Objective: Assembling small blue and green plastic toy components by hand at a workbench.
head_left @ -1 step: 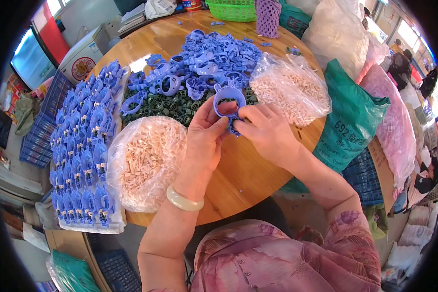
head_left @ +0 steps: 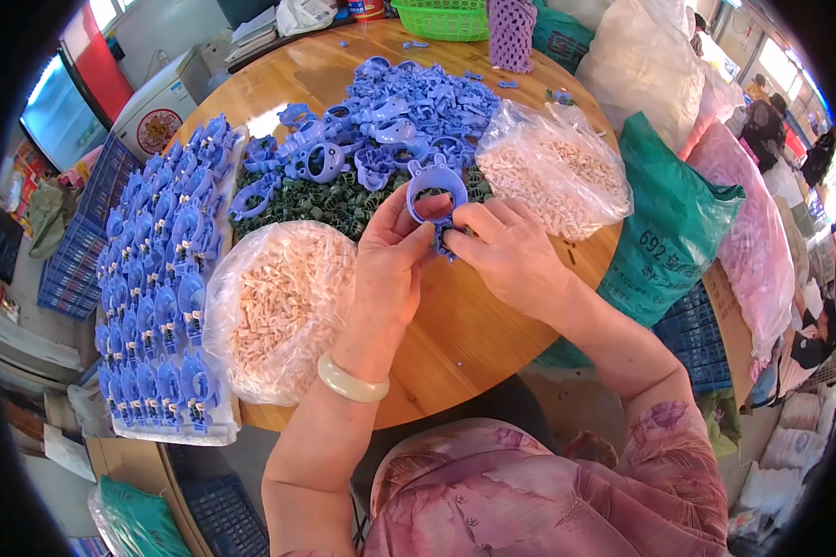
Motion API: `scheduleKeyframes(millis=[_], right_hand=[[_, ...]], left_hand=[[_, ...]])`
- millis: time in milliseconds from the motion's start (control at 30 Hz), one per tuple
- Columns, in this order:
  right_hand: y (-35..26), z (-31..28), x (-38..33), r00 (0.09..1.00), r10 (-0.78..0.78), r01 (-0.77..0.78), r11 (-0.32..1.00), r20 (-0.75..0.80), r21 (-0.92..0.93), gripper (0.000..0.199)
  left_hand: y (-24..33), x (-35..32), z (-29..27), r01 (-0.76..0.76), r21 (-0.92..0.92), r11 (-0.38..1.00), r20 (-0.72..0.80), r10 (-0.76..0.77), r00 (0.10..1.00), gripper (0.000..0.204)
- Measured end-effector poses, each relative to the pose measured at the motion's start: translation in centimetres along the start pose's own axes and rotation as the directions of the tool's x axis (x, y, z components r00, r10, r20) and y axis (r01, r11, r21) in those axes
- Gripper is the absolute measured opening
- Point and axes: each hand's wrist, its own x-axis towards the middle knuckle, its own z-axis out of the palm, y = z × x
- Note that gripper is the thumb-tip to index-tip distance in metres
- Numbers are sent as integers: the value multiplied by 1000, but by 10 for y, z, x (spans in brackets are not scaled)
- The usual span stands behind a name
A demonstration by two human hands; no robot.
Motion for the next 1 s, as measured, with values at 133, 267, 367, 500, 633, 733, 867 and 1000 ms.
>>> scheduleKeyframes(millis=[133,267,367,500,633,733,867,1000], right_hand=[[-2,-1,-1,997,1,-3,999,75,34,17],[8,-3,-2,999,46,-44,973,-1,228,16],[14,-2,-4,929,317,-187,845,-189,501,26],[27,-3,5,833,549,-470,648,60,599,33],[31,-1,8,752,549,-576,279,365,768,32],[28,-1,8,723,555,-552,107,411,827,32],[28,0,7,717,574,-526,70,397,848,31],[28,-4,9,738,580,-599,328,345,730,29]], left_hand=[[1,0,-3,8,57,998,-29,-6,1000,48],[4,-1,1,-5,17,1000,-31,6,1000,47],[3,-2,2,9,-7,1000,13,-9,1000,46],[5,-3,2,40,-21,999,63,-39,997,44],[4,-4,7,56,-19,998,85,-54,995,41],[-2,-2,2,69,-20,997,99,-67,993,37],[-8,0,-5,149,-3,989,153,-147,977,44],[-7,-2,-5,215,-47,976,237,-198,951,43]])
